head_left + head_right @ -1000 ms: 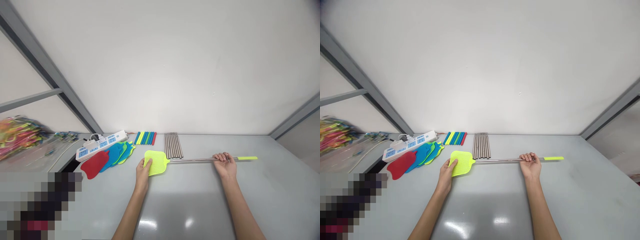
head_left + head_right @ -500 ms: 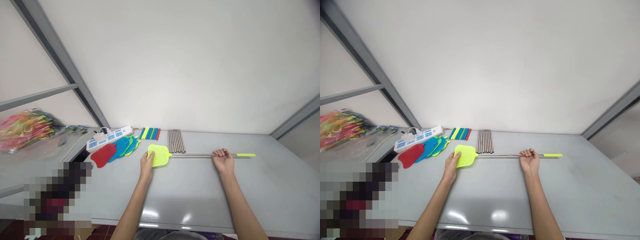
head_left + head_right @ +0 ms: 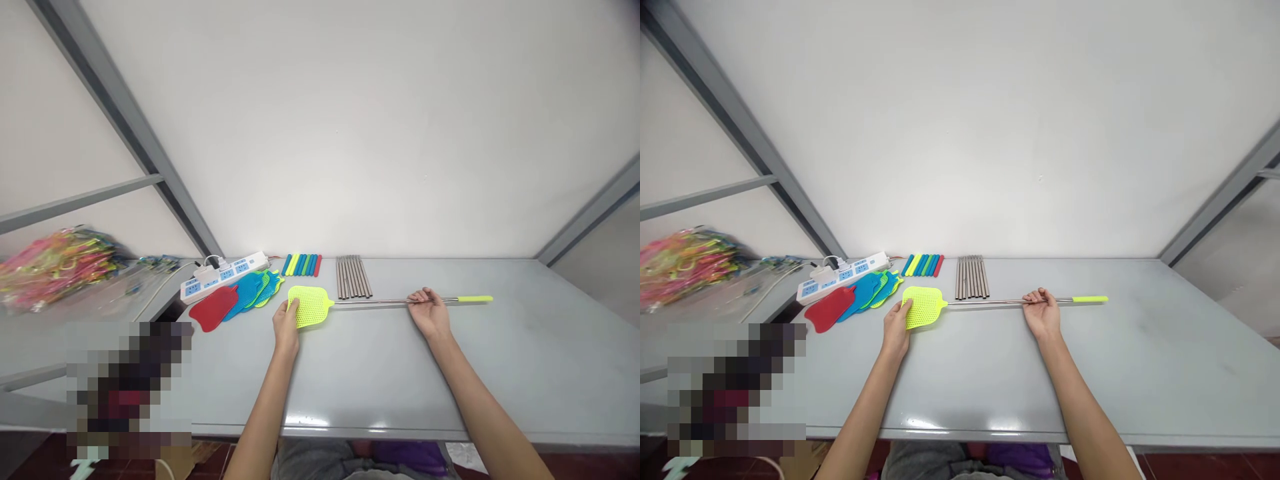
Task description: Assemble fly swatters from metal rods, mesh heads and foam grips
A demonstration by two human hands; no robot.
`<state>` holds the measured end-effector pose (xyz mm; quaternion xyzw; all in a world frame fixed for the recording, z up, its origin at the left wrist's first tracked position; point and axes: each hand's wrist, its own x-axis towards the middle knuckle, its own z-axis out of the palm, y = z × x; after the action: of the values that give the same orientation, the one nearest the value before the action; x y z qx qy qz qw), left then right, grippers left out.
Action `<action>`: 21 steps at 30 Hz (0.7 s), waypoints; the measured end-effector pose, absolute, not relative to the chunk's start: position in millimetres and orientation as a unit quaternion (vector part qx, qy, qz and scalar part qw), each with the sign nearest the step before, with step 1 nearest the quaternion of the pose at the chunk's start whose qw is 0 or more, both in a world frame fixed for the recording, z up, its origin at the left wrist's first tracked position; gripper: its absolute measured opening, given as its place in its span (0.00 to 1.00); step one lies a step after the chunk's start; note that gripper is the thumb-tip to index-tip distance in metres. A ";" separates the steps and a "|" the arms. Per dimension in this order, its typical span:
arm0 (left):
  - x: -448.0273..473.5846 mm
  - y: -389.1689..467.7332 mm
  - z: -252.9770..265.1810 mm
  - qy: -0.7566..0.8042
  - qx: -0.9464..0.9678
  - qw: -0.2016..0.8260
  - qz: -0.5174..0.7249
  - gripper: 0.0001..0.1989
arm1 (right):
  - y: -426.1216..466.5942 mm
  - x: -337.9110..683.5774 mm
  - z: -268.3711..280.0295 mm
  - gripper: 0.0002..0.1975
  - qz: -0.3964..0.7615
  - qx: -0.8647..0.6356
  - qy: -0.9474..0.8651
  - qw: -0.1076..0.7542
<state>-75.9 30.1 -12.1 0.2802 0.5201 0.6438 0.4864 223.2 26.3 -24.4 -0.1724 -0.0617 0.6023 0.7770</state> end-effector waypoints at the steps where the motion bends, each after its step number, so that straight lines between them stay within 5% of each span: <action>1: -75.7 30.7 -12.7 0.519 0.281 0.485 0.645 0.15 | 26.4 222.5 -24.5 0.05 0.606 -0.172 -0.064 0.774; 21: -70.1 33.3 -17.2 0.508 0.340 0.464 0.641 0.16 | 12.6 218.8 -17.8 0.04 0.650 -0.132 -0.090 0.743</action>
<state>-70.1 33.3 -17.2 0.3403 0.5082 0.6411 0.4635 218.8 12.6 -17.8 -0.1318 -0.0902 0.6504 0.7426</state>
